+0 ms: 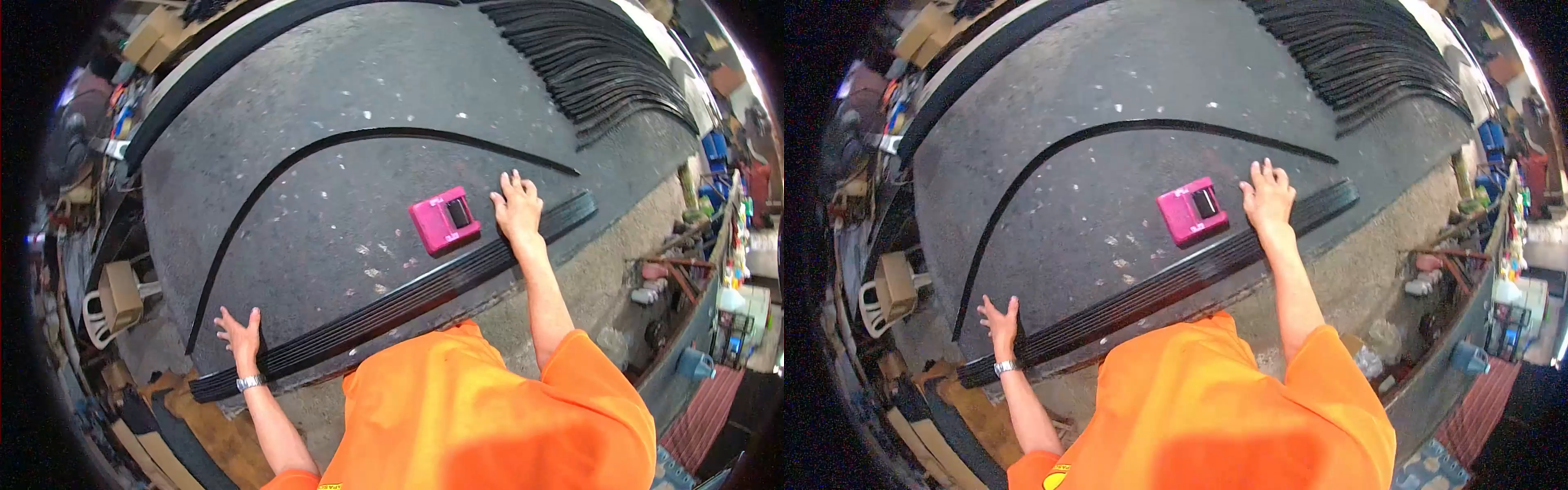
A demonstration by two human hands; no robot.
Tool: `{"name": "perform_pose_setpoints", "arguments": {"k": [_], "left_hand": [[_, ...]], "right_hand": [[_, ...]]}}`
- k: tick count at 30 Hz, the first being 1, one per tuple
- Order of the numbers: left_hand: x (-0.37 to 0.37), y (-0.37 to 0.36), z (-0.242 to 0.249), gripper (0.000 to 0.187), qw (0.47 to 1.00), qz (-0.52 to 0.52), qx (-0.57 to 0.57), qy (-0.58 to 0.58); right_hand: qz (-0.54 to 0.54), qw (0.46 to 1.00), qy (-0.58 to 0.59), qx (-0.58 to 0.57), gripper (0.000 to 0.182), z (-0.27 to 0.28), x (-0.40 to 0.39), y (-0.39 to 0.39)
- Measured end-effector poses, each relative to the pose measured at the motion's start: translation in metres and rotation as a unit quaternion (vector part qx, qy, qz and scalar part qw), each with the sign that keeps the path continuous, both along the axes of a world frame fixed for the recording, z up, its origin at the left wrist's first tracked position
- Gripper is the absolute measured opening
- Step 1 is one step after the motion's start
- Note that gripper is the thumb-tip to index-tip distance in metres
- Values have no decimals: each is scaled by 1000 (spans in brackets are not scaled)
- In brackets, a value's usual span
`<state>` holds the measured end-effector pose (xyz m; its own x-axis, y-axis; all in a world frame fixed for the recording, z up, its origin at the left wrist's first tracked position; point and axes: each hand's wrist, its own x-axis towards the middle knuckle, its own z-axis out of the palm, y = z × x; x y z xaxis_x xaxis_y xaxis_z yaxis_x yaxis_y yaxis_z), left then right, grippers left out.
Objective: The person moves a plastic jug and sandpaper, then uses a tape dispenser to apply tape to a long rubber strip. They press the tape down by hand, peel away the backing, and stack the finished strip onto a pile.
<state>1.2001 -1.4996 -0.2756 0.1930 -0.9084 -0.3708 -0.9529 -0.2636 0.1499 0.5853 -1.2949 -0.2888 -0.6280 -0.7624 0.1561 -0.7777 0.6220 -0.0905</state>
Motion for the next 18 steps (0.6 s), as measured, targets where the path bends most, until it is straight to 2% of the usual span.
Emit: {"name": "perform_pose_setpoints", "arguments": {"k": [6, 10, 11, 12, 14, 16, 18], "left_hand": [[-2, -4, -3, 112, 1000, 14, 6, -10], [7, -7, -15, 100, 1000, -20, 4, -19], [-3, -6, 2, 90, 999, -33, 8, -25], [2, -7, -3, 84, 999, -44, -4, -26], [-11, -1, 23, 77, 996, -75, -13, -46], [-9, 3, 20, 75, 993, -87, -46, -58], [-4, 2, 35, 76, 988, -131, -49, -65]], "right_hand": [[-18, 999, -21, 44, 55, 11, 0, -1], [-33, 992, -80, 91, 50, 25, -11, -5], [-40, 996, -42, 71, 48, 34, -7, -8], [-43, 998, -8, 50, 45, 47, 3, -14], [-14, 998, 48, -49, 41, 63, 30, -23], [41, 990, 44, -129, 41, 80, 76, -38], [121, 982, -13, -145, 38, 89, 141, -56]]}}
